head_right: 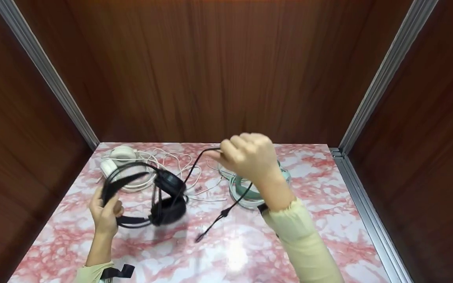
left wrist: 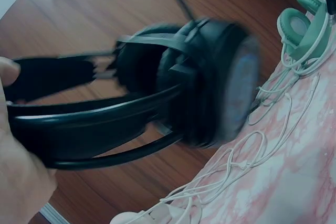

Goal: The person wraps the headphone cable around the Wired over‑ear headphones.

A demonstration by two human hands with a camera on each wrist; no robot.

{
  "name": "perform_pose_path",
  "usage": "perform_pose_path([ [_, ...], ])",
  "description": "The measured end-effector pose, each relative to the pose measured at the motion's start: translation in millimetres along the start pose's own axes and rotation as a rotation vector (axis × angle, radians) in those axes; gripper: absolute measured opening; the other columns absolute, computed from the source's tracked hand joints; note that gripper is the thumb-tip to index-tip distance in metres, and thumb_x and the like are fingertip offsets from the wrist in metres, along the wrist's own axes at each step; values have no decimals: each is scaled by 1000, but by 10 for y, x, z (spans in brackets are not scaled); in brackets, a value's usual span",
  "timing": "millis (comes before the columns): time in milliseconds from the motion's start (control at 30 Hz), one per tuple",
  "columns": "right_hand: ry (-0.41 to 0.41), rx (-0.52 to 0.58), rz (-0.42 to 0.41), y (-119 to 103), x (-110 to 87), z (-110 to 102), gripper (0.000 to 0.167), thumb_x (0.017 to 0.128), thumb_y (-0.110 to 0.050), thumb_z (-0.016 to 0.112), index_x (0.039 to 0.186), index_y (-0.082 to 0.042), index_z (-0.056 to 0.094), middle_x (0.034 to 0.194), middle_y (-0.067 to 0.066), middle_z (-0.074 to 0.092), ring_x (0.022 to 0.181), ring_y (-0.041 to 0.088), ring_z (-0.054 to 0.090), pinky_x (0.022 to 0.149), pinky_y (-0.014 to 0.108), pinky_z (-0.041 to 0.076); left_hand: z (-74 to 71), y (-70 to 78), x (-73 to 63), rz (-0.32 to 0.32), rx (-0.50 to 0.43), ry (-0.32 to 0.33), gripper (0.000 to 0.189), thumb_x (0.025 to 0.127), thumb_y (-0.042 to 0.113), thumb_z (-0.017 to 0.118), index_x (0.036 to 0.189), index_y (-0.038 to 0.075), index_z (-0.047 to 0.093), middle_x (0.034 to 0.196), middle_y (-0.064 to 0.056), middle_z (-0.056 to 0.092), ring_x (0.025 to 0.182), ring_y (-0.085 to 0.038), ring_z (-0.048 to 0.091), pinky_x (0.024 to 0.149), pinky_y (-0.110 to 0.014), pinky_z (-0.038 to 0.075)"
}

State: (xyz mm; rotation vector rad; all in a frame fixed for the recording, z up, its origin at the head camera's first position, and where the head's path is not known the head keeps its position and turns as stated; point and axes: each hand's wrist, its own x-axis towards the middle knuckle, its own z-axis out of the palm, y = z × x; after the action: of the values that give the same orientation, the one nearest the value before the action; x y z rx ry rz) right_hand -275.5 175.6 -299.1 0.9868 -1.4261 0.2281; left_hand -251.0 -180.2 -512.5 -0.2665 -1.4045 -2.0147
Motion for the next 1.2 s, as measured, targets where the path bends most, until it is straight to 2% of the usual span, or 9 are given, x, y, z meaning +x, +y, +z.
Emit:
perform_pose_path([
  [100, 14, -47, 47, 125, -94, 138, 70, 82, -63, 65, 50, -13, 28, 43, -1, 22, 35, 13, 14, 38, 29, 7, -21, 8, -22, -74, -124, -205, 19, 87, -13, 48, 105, -8, 50, 58, 5, 41, 39, -5, 28, 32, -20, 18],
  [200, -30, -76, 117, 238, -194, 251, 74, 76, -74, 61, 51, -15, 25, 44, -1, 21, 37, 13, 12, 40, 30, 6, -21, 28, -23, -136, -235, -379, 24, 88, -11, 47, 111, -6, 50, 58, 4, 36, 40, -10, 19, 33, -25, 11],
  [367, -244, -118, 255, 368, -376, 427, 78, 64, -86, 58, 50, -15, 29, 43, -1, 24, 36, 14, 16, 40, 31, 10, 38, 68, -39, -209, -419, -624, 39, 87, -15, 40, 124, -4, 49, 68, 4, 45, 41, -15, 14, 32, -26, 10],
  [467, -378, -121, 343, 400, -486, 544, 77, 60, -88, 59, 49, -16, 34, 42, -2, 29, 36, 16, 23, 38, 32, 15, 98, 75, -54, -247, -597, -742, 47, 87, -17, 33, 130, -4, 46, 80, 1, 57, 40, -12, 14, 33, -23, 11],
  [600, -489, -84, 460, 388, -612, 681, 71, 58, -82, 68, 49, -16, 41, 42, -3, 35, 38, 20, 35, 36, 36, 25, 176, 71, -86, -299, -884, -834, 49, 92, -9, 36, 139, 2, 44, 79, 1, 53, 42, -6, 18, 37, -17, 15],
  [733, -600, -19, 602, 337, -734, 797, 67, 62, -78, 71, 51, -17, 44, 45, -5, 34, 44, 18, 38, 38, 38, 29, 231, 57, -110, -311, -1106, -837, 47, 95, -1, 41, 142, 6, 44, 65, 4, 30, 46, -3, 22, 42, -13, 19],
  [900, -780, 140, 813, 181, -981, 934, 66, 72, -81, 58, 54, -18, 48, 50, -7, 40, 49, 14, 39, 44, 33, 31, 269, 46, -139, -333, -1330, -755, 24, 95, 5, 43, 115, 1, 55, 63, 3, 25, 48, -3, 24, 46, -12, 23],
  [1067, -863, 382, 1009, -105, -1356, 1033, 59, 87, -68, 53, 55, -19, 44, 51, -7, 37, 48, 12, 35, 46, 30, 30, 317, 29, -147, -353, -1493, -603, 15, 96, 10, 43, 101, 1, 54, 63, 4, 26, 49, -5, 26, 48, -15, 26],
  [1200, -846, 586, 1179, -436, -1595, 1141, 46, 95, -39, 60, 57, -15, 50, 55, -7, 40, 50, 11, 37, 48, 26, 32, 378, -13, -134, -345, -1537, -453, 18, 96, 11, 43, 101, -2, 55, 61, 5, 25, 48, -6, 25, 48, -16, 26],
])
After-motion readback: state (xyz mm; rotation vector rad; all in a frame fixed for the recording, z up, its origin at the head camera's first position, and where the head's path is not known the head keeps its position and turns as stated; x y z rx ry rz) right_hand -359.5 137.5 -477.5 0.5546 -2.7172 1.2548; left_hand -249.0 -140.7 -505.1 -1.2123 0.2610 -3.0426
